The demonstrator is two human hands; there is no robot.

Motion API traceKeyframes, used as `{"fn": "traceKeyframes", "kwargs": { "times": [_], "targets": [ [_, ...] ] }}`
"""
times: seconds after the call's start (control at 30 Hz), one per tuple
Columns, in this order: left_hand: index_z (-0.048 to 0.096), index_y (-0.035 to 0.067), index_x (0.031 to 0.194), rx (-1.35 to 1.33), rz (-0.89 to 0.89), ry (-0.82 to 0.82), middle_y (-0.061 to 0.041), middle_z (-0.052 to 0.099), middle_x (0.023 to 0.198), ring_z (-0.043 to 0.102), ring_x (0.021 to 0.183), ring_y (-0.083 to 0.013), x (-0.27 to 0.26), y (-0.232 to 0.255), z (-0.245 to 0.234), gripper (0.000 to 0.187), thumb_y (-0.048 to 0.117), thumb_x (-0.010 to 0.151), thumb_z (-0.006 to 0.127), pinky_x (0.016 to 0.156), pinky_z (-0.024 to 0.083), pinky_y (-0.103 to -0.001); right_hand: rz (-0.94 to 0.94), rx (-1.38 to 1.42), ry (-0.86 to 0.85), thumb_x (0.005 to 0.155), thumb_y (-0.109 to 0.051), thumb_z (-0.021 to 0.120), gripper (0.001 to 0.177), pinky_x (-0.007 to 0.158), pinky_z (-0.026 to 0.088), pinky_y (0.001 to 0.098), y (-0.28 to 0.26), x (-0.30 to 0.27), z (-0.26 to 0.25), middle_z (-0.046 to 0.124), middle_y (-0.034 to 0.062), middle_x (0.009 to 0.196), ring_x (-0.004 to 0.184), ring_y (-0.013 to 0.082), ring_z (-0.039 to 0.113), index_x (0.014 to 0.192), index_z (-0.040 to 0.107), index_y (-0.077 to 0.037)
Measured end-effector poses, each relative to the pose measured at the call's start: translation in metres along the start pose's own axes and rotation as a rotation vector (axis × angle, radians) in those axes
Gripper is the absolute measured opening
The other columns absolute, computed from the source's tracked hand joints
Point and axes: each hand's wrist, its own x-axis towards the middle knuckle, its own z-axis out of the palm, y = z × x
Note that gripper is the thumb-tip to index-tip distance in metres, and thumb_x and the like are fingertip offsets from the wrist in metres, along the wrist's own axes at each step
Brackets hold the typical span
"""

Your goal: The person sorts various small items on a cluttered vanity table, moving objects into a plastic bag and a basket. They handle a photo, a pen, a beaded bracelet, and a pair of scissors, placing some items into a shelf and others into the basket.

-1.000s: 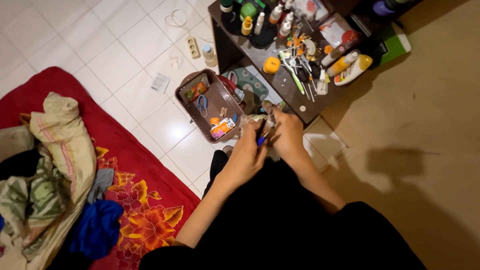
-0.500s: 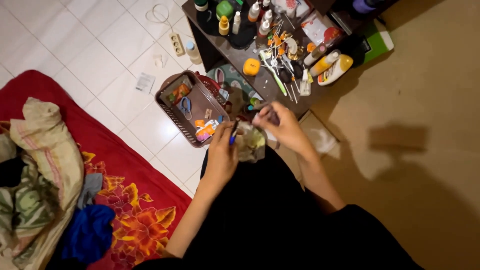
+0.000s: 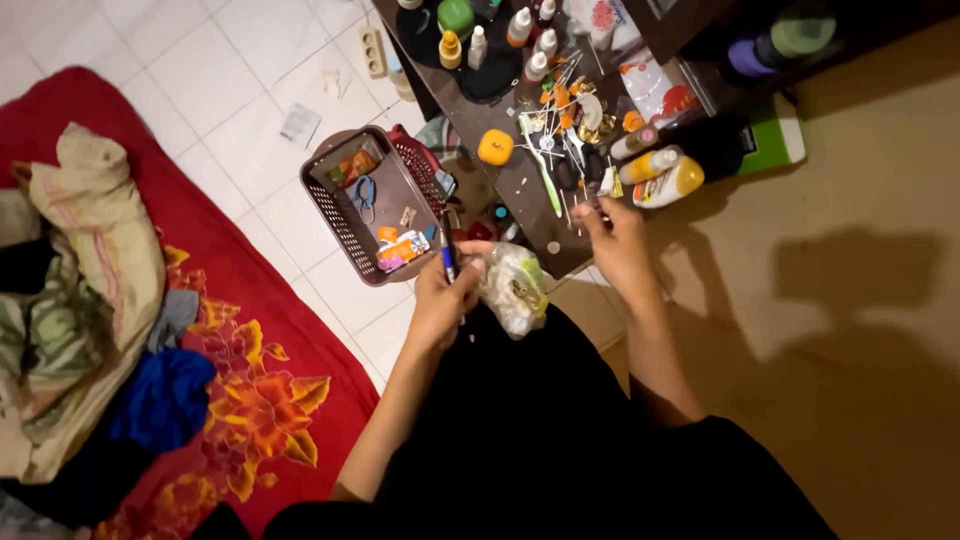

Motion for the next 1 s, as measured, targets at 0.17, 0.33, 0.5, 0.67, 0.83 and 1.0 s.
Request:
{"fn": "traceKeyframes", "kwargs": {
  "times": [0.17, 0.33, 0.5, 0.67, 0.83, 1.0],
  "targets": [
    [0.066, -0.009, 0.117, -0.082, -0.068, -0.005, 0.0, 0.044, 0.064, 0.034, 0.038, -0.0016, 0.015, -0.017, 0.022, 0.025, -0.001, 0.094, 0.061, 0.031, 0.03, -0.016, 0.051, 0.171, -0.054, 0.103, -0.018, 0.065, 0.013, 0.054, 0.047, 0.0243, 0.031, 0.024, -0.012, 0.06, 0.0022, 0.056, 0.051, 0.0125, 0.058, 0.094, 0.071, -0.011],
    [0.066, -0.009, 0.117, -0.068, -0.063, 0.026, 0.001, 0.041, 0.058, 0.034, 0.033, -0.0018, 0.028, -0.038, 0.036, 0.025, -0.001, 0.095, 0.057, 0.03, 0.027, -0.017, 0.121, 0.241, -0.057, 0.095, -0.019, 0.077, 0.022, 0.043, 0.04, 0.0197, 0.035, 0.031, -0.016, 0.052, 0.0019, 0.052, 0.041, 0.0094, 0.053, 0.082, 0.063, -0.007],
    [0.067, -0.008, 0.117, -0.035, -0.082, 0.096, 0.003, 0.037, 0.052, 0.036, 0.031, -0.0034, 0.03, -0.052, 0.045, 0.025, -0.003, 0.095, 0.055, 0.031, 0.027, -0.018, 0.211, 0.044, -0.274, 0.104, -0.03, 0.065, 0.037, 0.073, 0.06, 0.0375, -0.005, 0.036, -0.039, 0.076, 0.0169, 0.078, 0.082, 0.0241, 0.078, 0.081, 0.074, -0.003],
    [0.069, -0.007, 0.116, 0.012, -0.099, 0.127, 0.003, 0.038, 0.049, 0.037, 0.03, -0.0036, 0.03, -0.051, 0.057, 0.025, -0.003, 0.094, 0.055, 0.03, 0.026, -0.018, 0.146, 0.076, -0.292, 0.1, -0.022, 0.067, 0.025, 0.06, 0.056, 0.0293, 0.036, 0.041, -0.03, 0.071, 0.0116, 0.064, 0.058, 0.0179, 0.071, 0.085, 0.074, -0.003],
    [0.072, -0.002, 0.114, 0.123, -0.087, 0.112, 0.004, 0.044, 0.054, 0.041, 0.037, -0.0013, 0.031, -0.036, 0.069, 0.026, -0.003, 0.093, 0.057, 0.034, 0.03, -0.015, 0.072, 0.178, -0.254, 0.092, -0.02, 0.079, 0.023, 0.052, 0.051, 0.0235, 0.04, 0.045, -0.027, 0.068, 0.0068, 0.061, 0.053, 0.0112, 0.063, 0.076, 0.073, -0.005],
    [0.074, 0.0, 0.104, 0.515, 0.193, -0.163, -0.018, 0.07, 0.102, 0.069, 0.096, -0.0359, 0.04, -0.08, 0.057, 0.021, -0.005, 0.085, 0.065, 0.087, 0.051, -0.043, 0.057, 0.485, -0.582, 0.071, -0.02, 0.095, 0.05, 0.056, 0.043, 0.0173, 0.022, 0.038, -0.025, 0.064, 0.0004, 0.071, 0.061, 0.0037, 0.051, 0.11, 0.072, -0.001]
  ]
}}
